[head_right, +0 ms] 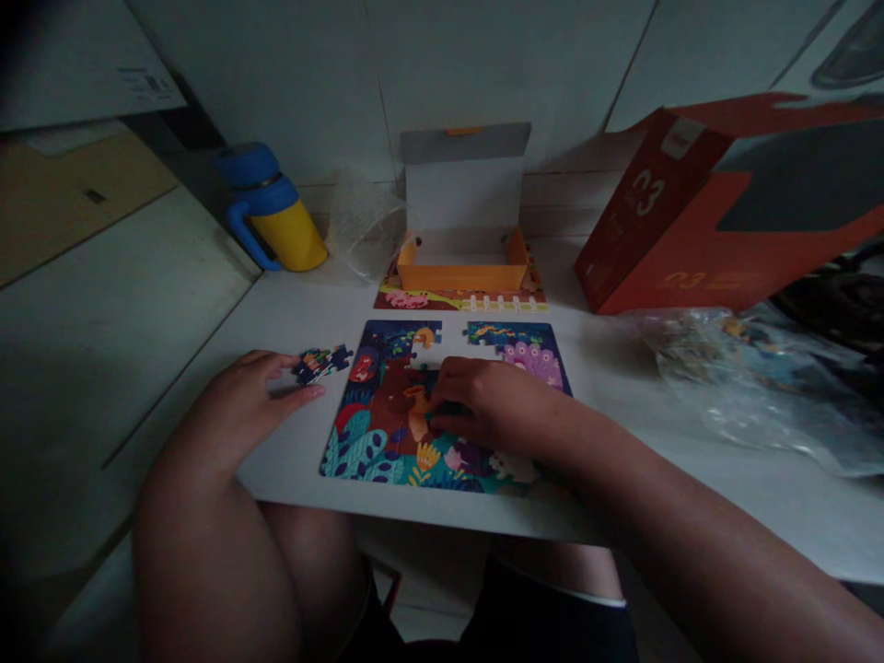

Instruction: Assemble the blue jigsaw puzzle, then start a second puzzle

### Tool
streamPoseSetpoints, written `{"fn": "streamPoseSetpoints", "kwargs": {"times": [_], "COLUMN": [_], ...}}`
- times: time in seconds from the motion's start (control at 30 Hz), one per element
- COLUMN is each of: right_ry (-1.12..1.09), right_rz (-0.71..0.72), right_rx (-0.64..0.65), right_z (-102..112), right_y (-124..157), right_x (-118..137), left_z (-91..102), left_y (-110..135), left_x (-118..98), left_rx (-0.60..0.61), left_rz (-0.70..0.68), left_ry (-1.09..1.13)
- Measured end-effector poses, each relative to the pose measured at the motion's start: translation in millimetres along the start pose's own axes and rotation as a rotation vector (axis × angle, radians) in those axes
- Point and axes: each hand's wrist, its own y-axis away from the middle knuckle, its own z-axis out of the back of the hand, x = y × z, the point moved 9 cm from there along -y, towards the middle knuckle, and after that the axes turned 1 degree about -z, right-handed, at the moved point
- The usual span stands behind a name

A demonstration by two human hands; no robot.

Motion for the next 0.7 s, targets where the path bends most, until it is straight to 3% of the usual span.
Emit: {"fn": "streamPoseSetpoints", "kwargs": {"times": [0.17,0.27,0.37,0.5,0.57,0.7], "right_ry": [-0.047,-0.089,-0.14,-0.252,-0.318,-0.423], "right_rz": [0.044,0.033,-0.083,-0.245,-0.28,-0.294], "right_rx": [-0.099,-0.245,-0.463,-0.699,-0.695,-0.567], "right_z": [13,30,50,64,61,48], "right_y": [3,6,14,29,28,19], "right_x": [-1,-5,-20,-43,-50,-52], "left_z": [-1.6,1.2,11.8,26.4,25.1,8.1], "left_y": [-2,0,2,9,13,25], "left_x": [7,9,1,-40,-71,-130], "left_rx": [-0.023,-0.047,-0.124,-0.237,-0.23,-0.143], "left_rz": [0.023,0.037,-0.02,-0.204,-0.322,-0.488], "left_ry": [0.069,0.091,0.083,0.12,0.162,0.212]}}
